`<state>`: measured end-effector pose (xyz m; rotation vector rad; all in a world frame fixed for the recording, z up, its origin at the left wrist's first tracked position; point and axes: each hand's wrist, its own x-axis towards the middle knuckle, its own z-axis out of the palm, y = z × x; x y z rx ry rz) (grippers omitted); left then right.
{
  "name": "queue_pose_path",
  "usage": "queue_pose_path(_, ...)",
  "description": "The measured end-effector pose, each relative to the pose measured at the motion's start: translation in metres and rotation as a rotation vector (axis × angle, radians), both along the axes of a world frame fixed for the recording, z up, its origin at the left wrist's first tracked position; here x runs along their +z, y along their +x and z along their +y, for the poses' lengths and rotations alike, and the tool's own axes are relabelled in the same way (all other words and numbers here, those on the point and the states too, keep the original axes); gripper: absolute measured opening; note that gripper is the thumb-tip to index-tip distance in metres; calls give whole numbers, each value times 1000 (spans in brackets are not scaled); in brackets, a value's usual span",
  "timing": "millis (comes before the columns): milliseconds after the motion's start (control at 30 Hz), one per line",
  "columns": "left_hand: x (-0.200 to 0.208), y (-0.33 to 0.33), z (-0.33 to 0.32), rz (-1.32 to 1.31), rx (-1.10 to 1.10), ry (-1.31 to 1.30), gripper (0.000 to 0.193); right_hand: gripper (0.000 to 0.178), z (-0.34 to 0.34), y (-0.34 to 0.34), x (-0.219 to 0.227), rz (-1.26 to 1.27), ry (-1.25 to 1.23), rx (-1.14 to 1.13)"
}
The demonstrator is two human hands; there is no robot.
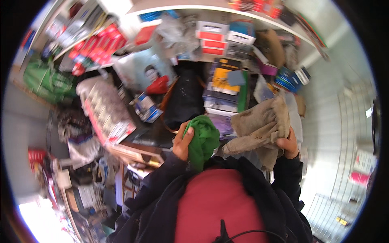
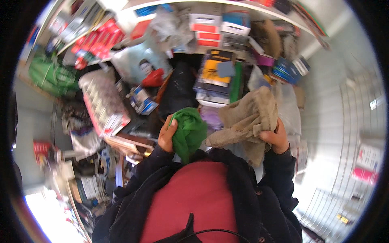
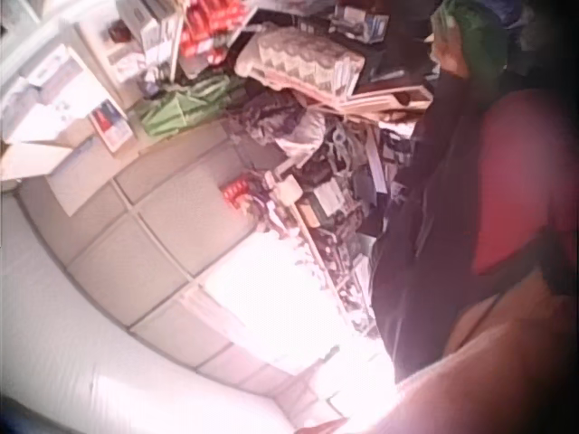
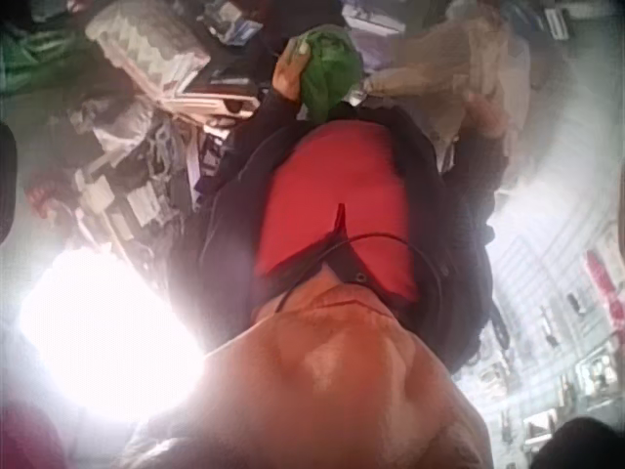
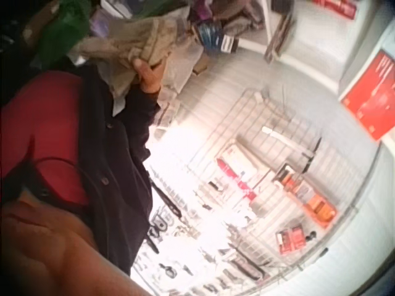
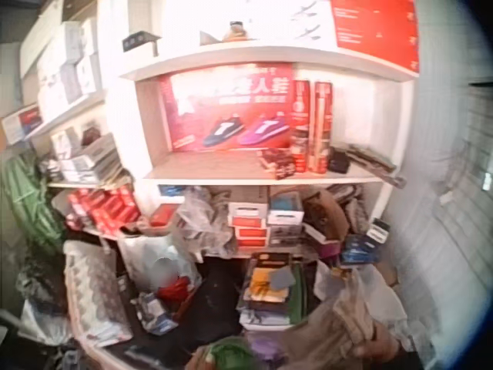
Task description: The person wipes a white shelf with a green cloth, then picks up and wipes several red aerosol cans and small boxes before placing them back on the shelf. The person continues to wipe the shelf surface and surrounding areas.
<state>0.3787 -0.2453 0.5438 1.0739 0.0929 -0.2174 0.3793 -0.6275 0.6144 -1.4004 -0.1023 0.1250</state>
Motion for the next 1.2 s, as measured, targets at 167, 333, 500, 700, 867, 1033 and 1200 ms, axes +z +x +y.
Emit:
queue_pose_path(167,6,-13,37,262,110,-502,60,56,42,43,7,234,-4,-126)
queue_pose_path(333,1,-16,53,225,131,-602,56,55,76,46,25,177,150,-237)
queue_pose_path(500,-22,-4,59,184,127,-339,42,54,82,24,27,187,192,-326)
queue_pose_path(700,-35,15,61,-6,168,212,36,52,69,5,9,115,160,-331)
queue_pose_path(867,-35,60,66,-120,290,544,33,50,59,19,5,197,372,-188)
queue_pose_path(1033,-36,97,68,-57,414,132,25,51,28,40,10,209,347,-204)
queue_pose_path(1200,-50,106,62,29,572,96,49,50,-32,61,-6,204,308,-335)
